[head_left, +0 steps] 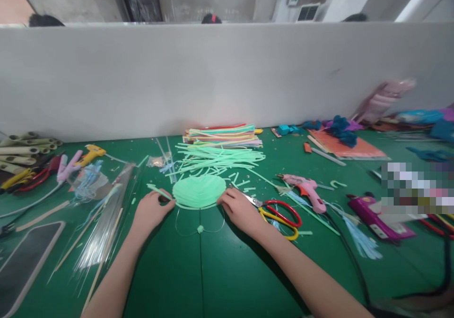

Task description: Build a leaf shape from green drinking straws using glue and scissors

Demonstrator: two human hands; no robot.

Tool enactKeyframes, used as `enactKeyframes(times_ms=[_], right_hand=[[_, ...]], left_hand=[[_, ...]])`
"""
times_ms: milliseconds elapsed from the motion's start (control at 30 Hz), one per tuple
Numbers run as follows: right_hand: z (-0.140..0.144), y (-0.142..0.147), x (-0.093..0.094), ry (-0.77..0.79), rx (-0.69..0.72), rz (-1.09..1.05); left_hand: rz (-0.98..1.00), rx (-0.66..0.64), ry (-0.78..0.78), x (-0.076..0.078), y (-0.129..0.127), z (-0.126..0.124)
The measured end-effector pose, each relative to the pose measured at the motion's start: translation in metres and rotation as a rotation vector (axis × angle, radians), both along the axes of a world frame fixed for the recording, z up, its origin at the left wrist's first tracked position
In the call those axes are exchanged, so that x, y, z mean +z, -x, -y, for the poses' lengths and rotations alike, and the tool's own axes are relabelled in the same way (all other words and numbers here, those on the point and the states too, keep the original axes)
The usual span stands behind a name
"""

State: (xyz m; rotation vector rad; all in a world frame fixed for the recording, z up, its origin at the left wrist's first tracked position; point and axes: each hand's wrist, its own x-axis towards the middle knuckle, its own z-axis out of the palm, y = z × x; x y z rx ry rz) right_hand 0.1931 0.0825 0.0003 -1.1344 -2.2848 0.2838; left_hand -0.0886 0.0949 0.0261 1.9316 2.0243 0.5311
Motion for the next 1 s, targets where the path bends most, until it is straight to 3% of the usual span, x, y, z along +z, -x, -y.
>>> enactKeyframes(times_ms=[433,700,1000], right_hand=[[0.0,0.001,-0.002,-0.004,-0.009,0.005],[0.002,-0.001,-0.003,-0.025,-0.101,0.021],[-0.002,-0.001,-0.005,-0.044,-0.112,0.097]], left_hand=[[-0.024,0.039,-0.071,-0.011,-0.007,0.004],[-0.001,0.027,-0.097,-0.013,-0.008,0.005],[0.05,-0.063,-0.17,0.001,-0.014,0.012]])
